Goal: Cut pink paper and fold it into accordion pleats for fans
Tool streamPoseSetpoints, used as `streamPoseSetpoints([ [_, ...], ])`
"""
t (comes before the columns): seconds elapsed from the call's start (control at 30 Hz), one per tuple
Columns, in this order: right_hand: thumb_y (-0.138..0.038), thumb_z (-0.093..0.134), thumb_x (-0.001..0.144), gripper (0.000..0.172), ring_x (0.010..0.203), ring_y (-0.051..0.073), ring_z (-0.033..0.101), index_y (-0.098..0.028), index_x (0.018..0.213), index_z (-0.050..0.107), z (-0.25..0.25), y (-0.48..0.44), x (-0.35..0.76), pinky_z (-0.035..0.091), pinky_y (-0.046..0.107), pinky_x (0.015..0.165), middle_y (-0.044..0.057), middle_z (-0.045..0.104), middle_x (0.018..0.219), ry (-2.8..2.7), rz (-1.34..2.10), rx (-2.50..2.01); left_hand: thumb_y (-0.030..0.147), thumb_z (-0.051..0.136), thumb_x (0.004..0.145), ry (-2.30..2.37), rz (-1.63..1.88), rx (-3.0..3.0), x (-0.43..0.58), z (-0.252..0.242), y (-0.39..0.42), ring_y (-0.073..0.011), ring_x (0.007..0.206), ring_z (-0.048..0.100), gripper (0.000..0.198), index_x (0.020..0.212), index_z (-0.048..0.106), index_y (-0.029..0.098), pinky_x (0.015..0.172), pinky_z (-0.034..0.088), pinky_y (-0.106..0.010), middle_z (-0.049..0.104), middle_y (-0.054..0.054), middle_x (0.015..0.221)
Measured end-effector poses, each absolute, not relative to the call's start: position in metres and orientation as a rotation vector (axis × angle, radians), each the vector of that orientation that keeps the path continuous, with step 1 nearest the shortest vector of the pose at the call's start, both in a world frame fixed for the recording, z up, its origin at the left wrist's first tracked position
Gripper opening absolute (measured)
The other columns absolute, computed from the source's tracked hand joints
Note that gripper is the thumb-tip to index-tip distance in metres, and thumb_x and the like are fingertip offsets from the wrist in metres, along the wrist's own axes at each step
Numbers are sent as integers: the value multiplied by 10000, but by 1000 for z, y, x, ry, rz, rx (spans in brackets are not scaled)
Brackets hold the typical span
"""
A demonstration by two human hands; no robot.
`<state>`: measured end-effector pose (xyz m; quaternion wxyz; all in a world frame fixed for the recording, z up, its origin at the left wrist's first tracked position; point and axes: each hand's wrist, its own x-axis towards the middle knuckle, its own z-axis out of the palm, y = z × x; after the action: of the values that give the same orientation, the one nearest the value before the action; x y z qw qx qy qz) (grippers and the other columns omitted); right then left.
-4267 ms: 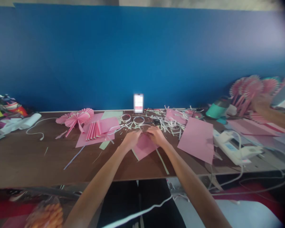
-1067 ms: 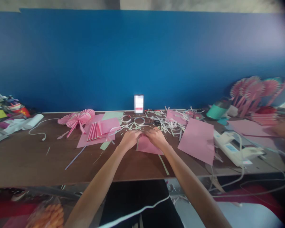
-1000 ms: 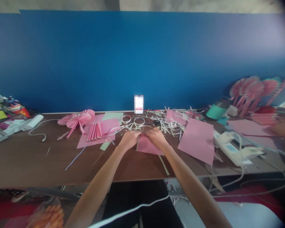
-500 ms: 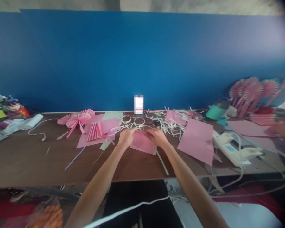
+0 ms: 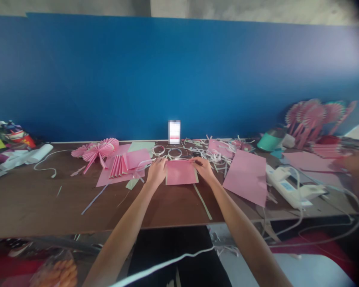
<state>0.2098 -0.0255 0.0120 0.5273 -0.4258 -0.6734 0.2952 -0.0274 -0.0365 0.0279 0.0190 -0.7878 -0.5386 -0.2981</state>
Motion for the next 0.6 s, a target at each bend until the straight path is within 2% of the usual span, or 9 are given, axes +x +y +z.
streamPoseSetpoints([
  [0.1,-206,540,729,194,789,188,617,-170,832,700,8,-23,211,474,300,714,48,693,843,-1562,692,-1011,43,459,755,-1456,-936,-2529,-23,33,-41,-223,1176,447,516,1246,483,202,995,349,-370,528,-67,1254],
  [0.2,-187,544,721,201,798,197,632,-176,829,713,4,-20,211,490,317,738,48,702,840,-1518,656,-1005,77,468,764,-1307,-875,-2636,-17,38,-47,-219,1204,423,555,1301,439,218,1037,316,-385,509,-58,1284],
  [0.3,-174,549,729,197,811,199,643,-183,826,719,3,-21,209,499,318,748,48,710,847,-1556,657,-986,160,487,811,-1268,-840,-2653,-11,40,-50,-223,1186,442,527,1329,404,211,1024,328,-387,522,-67,1274],
  [0.4,-154,542,740,208,824,194,648,-196,836,721,6,-25,203,504,317,761,43,711,858,-1635,673,-945,210,482,845,-1312,-760,-2652,-9,36,-49,-221,1148,483,450,1293,439,218,989,358,-368,559,-68,1230],
  [0.53,-152,519,779,227,937,190,625,-222,851,723,12,-30,192,476,323,852,41,692,954,-1720,655,-812,162,423,860,-1527,-544,-2669,-8,29,-46,-204,960,598,437,1288,425,250,834,446,-317,607,-61,1146],
  [0.6,-157,510,794,233,985,190,607,-231,856,722,14,-32,188,457,324,889,40,683,986,-1749,664,-767,115,398,849,-1565,-490,-2659,-8,27,-46,-205,951,604,465,1295,407,244,810,449,-311,593,-71,1166],
])
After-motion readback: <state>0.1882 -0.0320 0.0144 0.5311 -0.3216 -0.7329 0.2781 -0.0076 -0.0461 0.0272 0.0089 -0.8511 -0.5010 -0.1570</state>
